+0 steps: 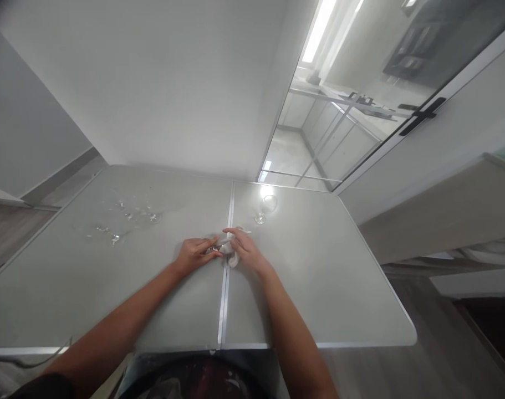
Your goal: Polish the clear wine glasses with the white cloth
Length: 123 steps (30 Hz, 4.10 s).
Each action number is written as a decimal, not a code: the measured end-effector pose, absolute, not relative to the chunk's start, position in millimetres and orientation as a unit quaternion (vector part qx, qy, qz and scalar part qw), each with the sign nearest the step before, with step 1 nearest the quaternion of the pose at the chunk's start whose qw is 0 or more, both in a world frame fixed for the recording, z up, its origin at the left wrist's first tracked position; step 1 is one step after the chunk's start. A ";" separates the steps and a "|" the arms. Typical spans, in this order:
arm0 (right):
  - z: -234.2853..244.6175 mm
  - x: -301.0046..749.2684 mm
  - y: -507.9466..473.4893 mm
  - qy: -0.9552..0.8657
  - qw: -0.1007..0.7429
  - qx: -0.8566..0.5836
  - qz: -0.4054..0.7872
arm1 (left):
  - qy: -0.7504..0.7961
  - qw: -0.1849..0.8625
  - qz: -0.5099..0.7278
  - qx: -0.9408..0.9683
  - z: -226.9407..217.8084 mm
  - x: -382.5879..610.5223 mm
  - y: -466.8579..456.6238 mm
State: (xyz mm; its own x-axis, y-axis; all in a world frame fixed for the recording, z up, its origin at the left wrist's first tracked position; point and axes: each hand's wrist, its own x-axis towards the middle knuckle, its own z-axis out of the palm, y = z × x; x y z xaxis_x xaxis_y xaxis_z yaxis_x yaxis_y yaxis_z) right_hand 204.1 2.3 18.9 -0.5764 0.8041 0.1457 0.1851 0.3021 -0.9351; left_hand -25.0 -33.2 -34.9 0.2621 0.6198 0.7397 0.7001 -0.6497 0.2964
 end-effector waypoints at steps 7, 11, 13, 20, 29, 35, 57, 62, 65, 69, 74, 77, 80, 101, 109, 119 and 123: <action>12.1 216.5 0.5 -0.645 0.425 -0.359 0.523 | -0.417 0.043 -0.464 -0.780 -39.0 -25.9 -28.6; 5.5 211.9 0.8 -0.748 0.407 -0.332 0.406 | -0.447 0.066 -0.452 -0.769 -39.0 -28.6 -27.4; 6.1 207.4 1.2 -0.795 0.357 -0.324 0.370 | -0.465 0.081 -0.437 -0.766 -39.2 -30.5 -27.5; 17.9 207.5 2.3 -0.661 0.352 -0.391 0.535 | -0.442 0.087 -0.385 -0.805 -40.4 -30.7 -30.9; 15.6 206.7 0.4 -0.704 0.330 -0.366 0.512 | -0.454 0.097 -0.370 -0.805 -35.4 -26.5 -32.7; 18.4 208.9 0.1 -0.675 0.345 -0.352 0.549 | -0.464 0.035 -0.407 -0.786 -40.9 -32.6 -30.1; 29.1 208.6 -5.4 -0.423 0.586 -0.374 0.582 | -0.480 -0.070 -0.434 -0.759 -30.8 -29.9 -32.4; 32.8 198.6 -11.4 -0.478 0.644 -0.367 0.471 | -0.493 -0.021 -0.346 -0.798 -33.0 -28.0 -34.1; 32.5 198.9 -9.3 -0.642 0.559 -0.334 0.405 | -0.466 0.004 -0.321 -0.824 -33.4 -26.6 -35.5; 31.2 202.1 -7.0 -0.817 0.330 -0.232 0.411 | -0.446 0.036 -0.310 -0.839 -30.2 -27.7 -37.5; 29.5 204.1 -6.5 -0.777 0.337 -0.288 0.448 | -0.441 0.080 -0.322 -0.834 -23.5 -32.6 -39.4; 27.4 202.9 -4.3 -0.792 0.296 -0.329 0.421 | -0.420 0.102 -0.324 -0.842 -20.4 -32.7 -40.7; 28.0 203.3 -3.1 -0.804 0.250 -0.345 0.415 | -0.401 0.096 -0.322 -0.852 -19.5 -29.6 -43.3; 25.8 192.5 -10.0 -0.606 0.334 -0.364 0.624 | -0.426 0.027 -0.429 -0.796 -16.9 -23.0 -47.0; 17.9 207.2 -0.4 -0.585 0.516 -0.557 0.284 | -0.418 -0.006 -0.500 -0.758 -13.3 -33.7 -42.8; 18.8 197.7 -7.0 -0.697 0.398 -0.306 0.512 | -0.379 -0.022 -0.393 -0.837 -15.3 -24.2 -50.4; 24.8 208.6 -3.4 -0.838 0.346 -0.207 0.366 | -0.456 0.003 -0.327 -0.828 -20.5 -29.9 -45.4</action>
State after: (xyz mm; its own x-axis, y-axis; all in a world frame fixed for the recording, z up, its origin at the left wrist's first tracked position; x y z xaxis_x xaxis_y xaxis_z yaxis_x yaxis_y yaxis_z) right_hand 208.6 -3.4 24.8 -0.6741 0.6012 0.4291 0.0937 0.6459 -0.7576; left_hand -29.9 -45.4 -20.5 0.3697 0.7530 0.5443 0.7573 -0.5836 0.2930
